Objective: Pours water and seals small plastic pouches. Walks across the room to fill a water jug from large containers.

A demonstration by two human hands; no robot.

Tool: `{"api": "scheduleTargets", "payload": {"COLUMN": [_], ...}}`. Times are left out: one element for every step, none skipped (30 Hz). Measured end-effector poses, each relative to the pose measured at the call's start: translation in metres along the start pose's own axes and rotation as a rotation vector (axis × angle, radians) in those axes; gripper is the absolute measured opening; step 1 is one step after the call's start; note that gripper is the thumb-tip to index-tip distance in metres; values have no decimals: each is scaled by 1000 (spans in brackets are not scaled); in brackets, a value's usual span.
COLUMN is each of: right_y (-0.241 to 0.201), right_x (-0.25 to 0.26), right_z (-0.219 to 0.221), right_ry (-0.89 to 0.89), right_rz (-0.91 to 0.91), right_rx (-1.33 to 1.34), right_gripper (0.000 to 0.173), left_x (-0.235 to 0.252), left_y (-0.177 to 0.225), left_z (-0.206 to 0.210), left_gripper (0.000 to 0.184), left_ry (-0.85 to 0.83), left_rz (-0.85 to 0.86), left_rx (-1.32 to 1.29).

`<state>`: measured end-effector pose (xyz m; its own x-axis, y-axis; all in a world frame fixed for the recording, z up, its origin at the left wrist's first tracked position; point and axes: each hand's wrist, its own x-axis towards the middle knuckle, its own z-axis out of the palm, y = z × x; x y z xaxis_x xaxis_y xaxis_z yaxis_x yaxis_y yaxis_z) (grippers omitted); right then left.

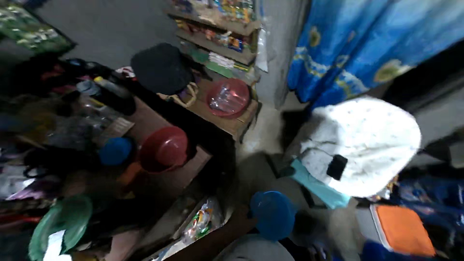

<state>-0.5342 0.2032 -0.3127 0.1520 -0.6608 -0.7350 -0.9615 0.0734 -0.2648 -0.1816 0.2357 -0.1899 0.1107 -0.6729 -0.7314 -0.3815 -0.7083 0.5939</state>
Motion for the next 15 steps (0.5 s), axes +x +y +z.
{"api": "scheduleTargets", "payload": {"right_y": [-19, -43, -71, -102, -134, -160, -187, -215, -244, -272, -299, -322, -341, -353, -365], "right_x": [12, 22, 31, 39, 46, 58, 69, 77, 80, 79, 78, 83, 93, 107, 120], "right_z": [-18, -40, -64, -87, -107, -117, -126, -136, -147, -160, -176, -188, -197, -204, -216], "right_ry": [103, 154, 160, 123, 64, 20, -47, -105, -125, -144, -154, -149, -140, -128, -132], "right_rz": [-71, -163, -266, -367, -454, -540, -573, -564, -546, -510, -482, -502, -564, -645, -706], "right_rx": [9, 5, 43, 145, 288, 430, 550, 612, 625, 631, 659, 708, 720, 693, 655], "right_gripper": [62, 63, 60, 55, 52, 53, 55, 56, 55, 53, 50, 49, 50, 55, 61], "left_x": [3, 6, 8, 11, 16, 23, 30, 36, 42, 46, 49, 54, 58, 62, 66], "left_y": [-1, 1, 5, 10, 12, 13, 16, 23, 31, 38, 47, 53, 59, 67, 74], "left_z": [-14, -28, -40, -52, -62, -71, -82, -94, -104, -112, -117, -123, -133, -143, -151], "left_gripper": [45, 47, 48, 47, 47, 48, 49, 51, 51, 50, 47, 44, 43, 42, 40], "left_ry": [8, 7, 11, 25, 46, 79, 102, 116, 130, 148, 183, 242, 285, 312, 340], "left_rz": [-8, -28, -45, -56, -63, -66, -83, -112, -134, -143, -126, -79, -62, -74, -86], "left_rx": [-11, -20, -32, -53, -78, -90, -106, -130, -167, -228, -318, -398, -438, -477, -520]}}
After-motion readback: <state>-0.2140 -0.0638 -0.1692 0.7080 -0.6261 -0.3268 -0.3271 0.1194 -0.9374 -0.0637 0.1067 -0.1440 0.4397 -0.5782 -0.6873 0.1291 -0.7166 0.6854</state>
